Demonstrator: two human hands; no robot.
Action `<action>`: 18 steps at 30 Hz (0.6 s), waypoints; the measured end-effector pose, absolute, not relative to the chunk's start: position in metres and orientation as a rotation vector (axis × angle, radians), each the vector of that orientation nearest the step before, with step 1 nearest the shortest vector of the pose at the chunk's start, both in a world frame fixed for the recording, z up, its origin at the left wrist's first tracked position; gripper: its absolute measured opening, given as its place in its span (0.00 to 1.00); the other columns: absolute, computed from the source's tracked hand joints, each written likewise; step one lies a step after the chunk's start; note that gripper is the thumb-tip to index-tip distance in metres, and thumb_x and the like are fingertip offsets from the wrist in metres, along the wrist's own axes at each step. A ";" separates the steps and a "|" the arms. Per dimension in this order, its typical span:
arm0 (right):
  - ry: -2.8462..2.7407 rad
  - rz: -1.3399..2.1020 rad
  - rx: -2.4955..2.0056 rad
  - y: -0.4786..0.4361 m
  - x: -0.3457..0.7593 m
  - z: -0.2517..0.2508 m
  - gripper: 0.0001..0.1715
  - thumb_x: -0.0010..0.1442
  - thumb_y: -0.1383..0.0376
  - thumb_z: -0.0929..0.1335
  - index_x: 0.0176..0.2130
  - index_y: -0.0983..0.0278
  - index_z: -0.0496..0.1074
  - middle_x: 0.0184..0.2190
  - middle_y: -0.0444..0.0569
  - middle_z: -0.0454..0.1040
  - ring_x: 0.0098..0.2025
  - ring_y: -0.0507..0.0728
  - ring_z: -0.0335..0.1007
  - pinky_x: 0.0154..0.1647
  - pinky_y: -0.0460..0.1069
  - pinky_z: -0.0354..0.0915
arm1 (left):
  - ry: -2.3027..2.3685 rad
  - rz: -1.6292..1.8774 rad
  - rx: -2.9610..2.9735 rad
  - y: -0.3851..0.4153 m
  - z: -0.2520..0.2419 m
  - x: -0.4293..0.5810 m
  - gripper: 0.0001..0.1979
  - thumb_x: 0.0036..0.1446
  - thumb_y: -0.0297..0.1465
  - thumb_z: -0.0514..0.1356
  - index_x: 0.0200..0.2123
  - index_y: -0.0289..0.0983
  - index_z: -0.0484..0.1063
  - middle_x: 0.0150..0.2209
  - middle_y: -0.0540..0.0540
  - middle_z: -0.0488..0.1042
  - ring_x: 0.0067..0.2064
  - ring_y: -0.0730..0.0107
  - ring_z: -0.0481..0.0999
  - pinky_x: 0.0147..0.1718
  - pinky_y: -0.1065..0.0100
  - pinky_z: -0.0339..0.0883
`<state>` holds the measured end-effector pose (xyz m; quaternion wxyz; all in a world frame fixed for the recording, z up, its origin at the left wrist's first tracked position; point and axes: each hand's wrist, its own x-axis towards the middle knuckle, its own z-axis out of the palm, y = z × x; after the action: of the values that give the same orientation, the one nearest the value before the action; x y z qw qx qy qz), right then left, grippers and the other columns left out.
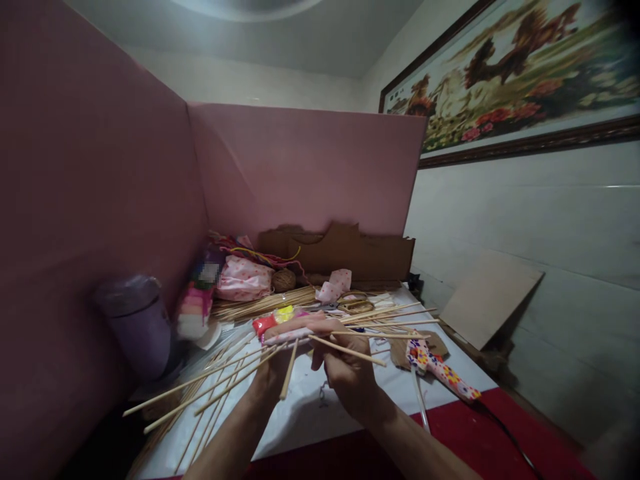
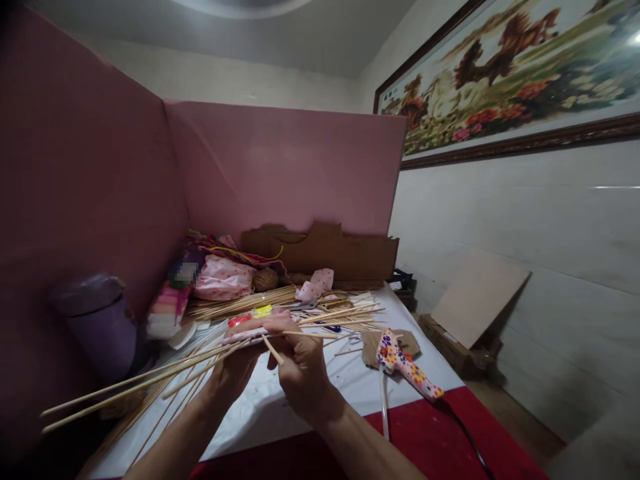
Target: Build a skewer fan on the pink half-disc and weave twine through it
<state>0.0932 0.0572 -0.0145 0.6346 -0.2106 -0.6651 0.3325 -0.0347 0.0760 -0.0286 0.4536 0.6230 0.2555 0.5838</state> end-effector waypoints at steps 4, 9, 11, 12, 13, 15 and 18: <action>-1.520 0.782 -0.497 0.057 0.093 -0.016 0.10 0.58 0.69 0.65 0.37 0.63 0.75 0.15 0.39 0.65 0.13 0.46 0.54 0.13 0.41 0.55 | 0.622 1.455 1.522 0.076 -0.029 -0.036 0.22 0.54 0.47 0.57 0.39 0.36 0.79 0.28 0.42 0.77 0.30 0.61 0.74 0.26 0.65 0.66; -1.524 0.770 -0.524 0.061 0.094 -0.020 0.10 0.58 0.66 0.65 0.40 0.65 0.74 0.14 0.39 0.65 0.11 0.45 0.51 0.09 0.40 0.49 | 0.615 1.475 1.505 0.076 -0.028 -0.036 0.19 0.54 0.43 0.59 0.39 0.35 0.79 0.29 0.42 0.78 0.33 0.58 0.74 0.30 0.63 0.67; -1.533 0.777 -0.542 0.061 0.094 -0.019 0.11 0.58 0.67 0.65 0.40 0.65 0.74 0.14 0.39 0.65 0.10 0.44 0.50 0.08 0.40 0.48 | 0.610 1.471 1.499 0.075 -0.027 -0.035 0.18 0.56 0.43 0.57 0.38 0.37 0.79 0.28 0.43 0.78 0.33 0.59 0.74 0.30 0.63 0.67; -1.536 0.778 -0.550 0.062 0.094 -0.019 0.11 0.58 0.67 0.65 0.40 0.65 0.74 0.14 0.39 0.65 0.10 0.44 0.50 0.08 0.40 0.47 | 0.614 1.466 1.496 0.075 -0.026 -0.034 0.17 0.56 0.42 0.57 0.38 0.38 0.79 0.28 0.44 0.78 0.32 0.59 0.74 0.30 0.63 0.66; -1.535 0.776 -0.556 0.062 0.094 -0.018 0.11 0.58 0.67 0.65 0.40 0.65 0.75 0.14 0.38 0.65 0.10 0.44 0.50 0.08 0.40 0.47 | 0.621 1.461 1.492 0.075 -0.025 -0.033 0.17 0.57 0.42 0.56 0.38 0.39 0.79 0.28 0.45 0.78 0.32 0.60 0.74 0.29 0.63 0.66; -1.532 0.769 -0.566 0.062 0.094 -0.017 0.11 0.58 0.66 0.65 0.39 0.65 0.75 0.13 0.38 0.65 0.10 0.45 0.51 0.08 0.40 0.48 | 0.628 1.463 1.478 0.074 -0.024 -0.032 0.16 0.57 0.42 0.56 0.38 0.40 0.79 0.27 0.45 0.77 0.31 0.60 0.73 0.27 0.64 0.66; -1.535 0.770 -0.580 0.061 0.095 -0.015 0.11 0.57 0.66 0.65 0.39 0.65 0.75 0.13 0.39 0.65 0.10 0.45 0.53 0.09 0.41 0.50 | 0.617 1.466 1.453 0.074 -0.023 -0.030 0.19 0.56 0.44 0.56 0.39 0.38 0.79 0.28 0.43 0.77 0.30 0.61 0.73 0.24 0.65 0.64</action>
<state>0.0950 0.0611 -0.0152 0.6165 -0.2521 -0.6667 0.3345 -0.0303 0.0739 -0.0233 0.4739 0.5938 0.2521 0.5994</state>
